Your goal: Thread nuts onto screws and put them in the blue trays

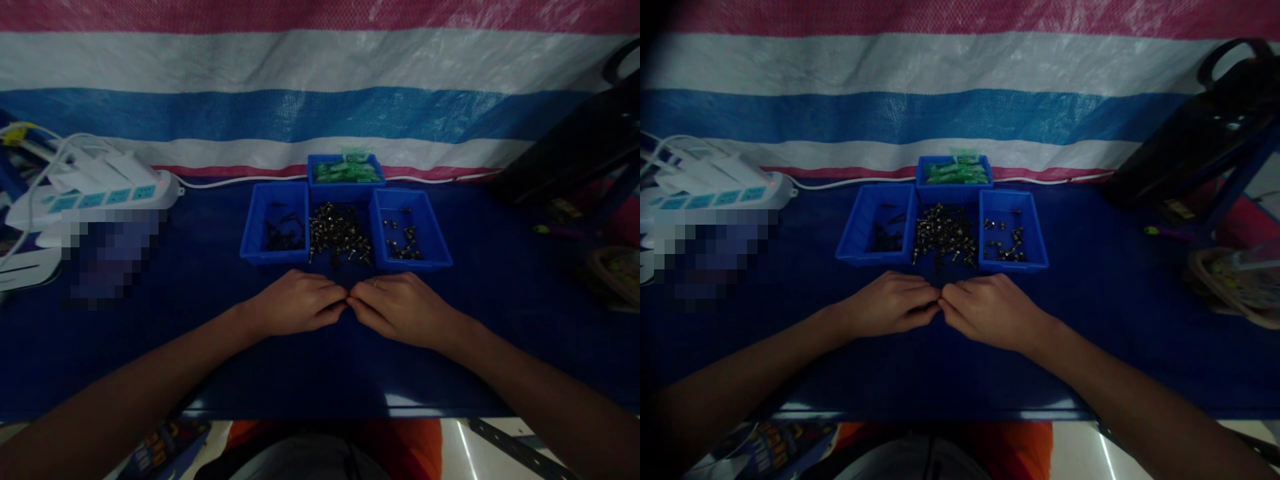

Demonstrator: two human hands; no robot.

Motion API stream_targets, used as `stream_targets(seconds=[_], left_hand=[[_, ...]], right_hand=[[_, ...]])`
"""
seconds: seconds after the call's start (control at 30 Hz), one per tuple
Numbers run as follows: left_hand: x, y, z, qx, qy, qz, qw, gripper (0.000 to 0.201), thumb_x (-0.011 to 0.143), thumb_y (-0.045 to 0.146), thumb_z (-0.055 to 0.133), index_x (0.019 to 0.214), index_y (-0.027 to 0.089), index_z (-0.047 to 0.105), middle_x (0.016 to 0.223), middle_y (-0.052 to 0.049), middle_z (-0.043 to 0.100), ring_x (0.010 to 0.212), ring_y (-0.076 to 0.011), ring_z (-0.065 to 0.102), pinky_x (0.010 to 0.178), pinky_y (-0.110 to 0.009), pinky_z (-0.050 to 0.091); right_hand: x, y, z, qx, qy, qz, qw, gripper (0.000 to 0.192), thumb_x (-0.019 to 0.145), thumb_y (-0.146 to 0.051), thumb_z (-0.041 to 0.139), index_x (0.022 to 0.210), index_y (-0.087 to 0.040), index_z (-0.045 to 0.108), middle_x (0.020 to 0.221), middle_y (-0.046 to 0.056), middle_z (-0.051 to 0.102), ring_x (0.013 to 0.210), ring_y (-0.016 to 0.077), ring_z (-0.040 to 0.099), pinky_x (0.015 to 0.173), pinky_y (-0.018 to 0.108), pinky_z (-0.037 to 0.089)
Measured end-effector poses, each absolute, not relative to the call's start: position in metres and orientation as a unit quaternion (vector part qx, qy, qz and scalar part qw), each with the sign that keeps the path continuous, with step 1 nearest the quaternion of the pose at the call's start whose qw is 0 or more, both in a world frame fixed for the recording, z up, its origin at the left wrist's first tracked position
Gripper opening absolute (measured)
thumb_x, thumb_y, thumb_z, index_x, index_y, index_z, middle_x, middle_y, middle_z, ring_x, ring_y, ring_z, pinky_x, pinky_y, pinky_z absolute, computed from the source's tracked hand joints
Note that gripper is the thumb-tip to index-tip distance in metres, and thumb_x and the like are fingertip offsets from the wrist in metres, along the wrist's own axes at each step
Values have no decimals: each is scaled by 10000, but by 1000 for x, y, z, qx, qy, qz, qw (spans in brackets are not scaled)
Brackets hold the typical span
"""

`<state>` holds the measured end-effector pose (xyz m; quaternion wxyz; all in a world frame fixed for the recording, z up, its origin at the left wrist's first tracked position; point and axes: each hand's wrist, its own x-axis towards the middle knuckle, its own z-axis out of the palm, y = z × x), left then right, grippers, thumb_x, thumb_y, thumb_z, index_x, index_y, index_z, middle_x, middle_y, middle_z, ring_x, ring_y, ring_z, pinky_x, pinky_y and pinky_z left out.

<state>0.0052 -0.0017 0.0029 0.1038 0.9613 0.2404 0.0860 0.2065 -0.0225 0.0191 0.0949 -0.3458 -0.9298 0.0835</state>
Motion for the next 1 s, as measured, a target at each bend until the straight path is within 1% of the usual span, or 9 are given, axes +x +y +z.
stream_targets(seconds=[0.23,0.33,0.43,0.63,0.77,0.87,1.0], left_hand=[[2,-1,4,950,268,100,122,138,836,259,447,837,179,559,647,29,545,617,-96,524,570,-206,369],[1,0,5,945,279,109,133,138,827,239,450,867,172,565,661,25,553,621,-89,532,591,-196,387],[0,1,5,943,276,124,136,156,842,240,435,895,166,562,693,19,567,637,-87,540,613,-194,402],[-1,-1,4,952,241,174,69,204,873,295,411,865,167,570,672,12,569,615,-96,530,564,-209,394],[-2,-3,3,956,219,195,29,203,863,326,442,838,172,572,652,14,568,600,-104,519,542,-219,394],[-2,-3,4,954,215,207,16,201,845,347,474,864,171,569,665,14,569,617,-108,523,551,-221,404],[-1,-2,5,951,222,217,16,176,843,317,482,896,169,563,707,12,576,640,-101,528,569,-215,413]], right_hand=[[210,-18,21,-350,-930,98,53,231,892,-262,354,751,-170,511,669,-3,588,615,104,549,591,238,339],[210,-15,21,-341,-933,112,28,217,893,-262,361,790,-169,527,702,7,602,646,111,560,613,238,350],[210,-14,19,-350,-929,115,25,228,898,-266,356,798,-165,534,712,16,604,653,116,562,616,241,355],[208,-14,18,-354,-926,128,29,221,905,-249,354,801,-162,530,719,18,603,659,114,562,616,239,371],[210,-14,18,-336,-932,134,30,201,900,-216,357,836,-165,540,742,22,608,679,117,567,624,240,387],[211,-13,16,-326,-933,148,40,167,891,-189,372,872,-166,536,771,21,611,698,113,570,629,233,395],[213,-11,12,-325,-932,153,39,146,893,-192,374,871,-173,517,776,14,604,693,111,569,620,231,397]])
